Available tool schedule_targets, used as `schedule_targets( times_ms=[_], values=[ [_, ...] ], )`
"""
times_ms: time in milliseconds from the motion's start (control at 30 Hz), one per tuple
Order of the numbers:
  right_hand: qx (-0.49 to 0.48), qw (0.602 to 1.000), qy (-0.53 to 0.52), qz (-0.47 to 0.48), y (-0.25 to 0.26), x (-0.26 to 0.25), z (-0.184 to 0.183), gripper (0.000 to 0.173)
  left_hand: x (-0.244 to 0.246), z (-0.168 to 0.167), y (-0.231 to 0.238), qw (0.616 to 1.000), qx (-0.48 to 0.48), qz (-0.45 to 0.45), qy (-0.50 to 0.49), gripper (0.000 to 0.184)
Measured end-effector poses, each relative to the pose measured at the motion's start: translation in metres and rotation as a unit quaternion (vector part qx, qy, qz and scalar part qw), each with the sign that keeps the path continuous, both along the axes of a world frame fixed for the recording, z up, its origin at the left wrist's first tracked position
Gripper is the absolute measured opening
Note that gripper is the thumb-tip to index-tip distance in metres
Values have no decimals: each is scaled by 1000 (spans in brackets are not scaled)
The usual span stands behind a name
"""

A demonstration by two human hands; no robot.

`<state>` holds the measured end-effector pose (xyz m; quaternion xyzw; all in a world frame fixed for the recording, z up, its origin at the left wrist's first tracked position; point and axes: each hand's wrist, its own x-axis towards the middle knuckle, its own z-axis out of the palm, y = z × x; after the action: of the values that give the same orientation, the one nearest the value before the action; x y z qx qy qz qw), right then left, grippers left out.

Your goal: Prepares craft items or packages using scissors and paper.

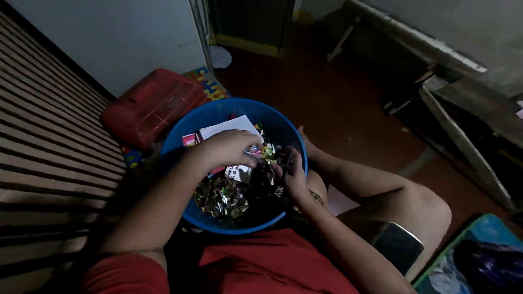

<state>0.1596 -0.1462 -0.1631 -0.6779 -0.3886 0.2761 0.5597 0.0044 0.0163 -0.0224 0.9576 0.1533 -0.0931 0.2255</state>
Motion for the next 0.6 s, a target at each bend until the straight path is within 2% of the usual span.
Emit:
schedule_targets(
  times_ms=[33, 100, 133, 233, 333, 433, 600],
  values=[
    [3, 1000, 18, -14, 0, 1, 0, 74, 1, -25, 15, 996, 22, 52, 76, 51],
    [25, 997, 58, -53, 0, 4, -1, 70, -3, -62, 35, 982, 5, 105, 154, 60],
    [37, 994, 76, -66, 0, 5, -2, 70, -4, -74, 40, 980, -12, 115, 160, 60],
    [48, 991, 100, -77, 1, 4, -3, 69, 0, -102, 51, 981, -85, 153, 86, 48],
    [45, 994, 93, -44, 3, 2, -1, 68, 9, -110, 53, 971, -73, 223, 40, 51],
    [20, 995, 90, -31, 3, 2, 0, 62, 20, -110, 50, 961, -32, 271, 54, 58],
    [-43, 997, 67, -6, 3, 3, 5, 57, 39, -106, 48, 958, -13, 243, 151, 57]
  ],
)
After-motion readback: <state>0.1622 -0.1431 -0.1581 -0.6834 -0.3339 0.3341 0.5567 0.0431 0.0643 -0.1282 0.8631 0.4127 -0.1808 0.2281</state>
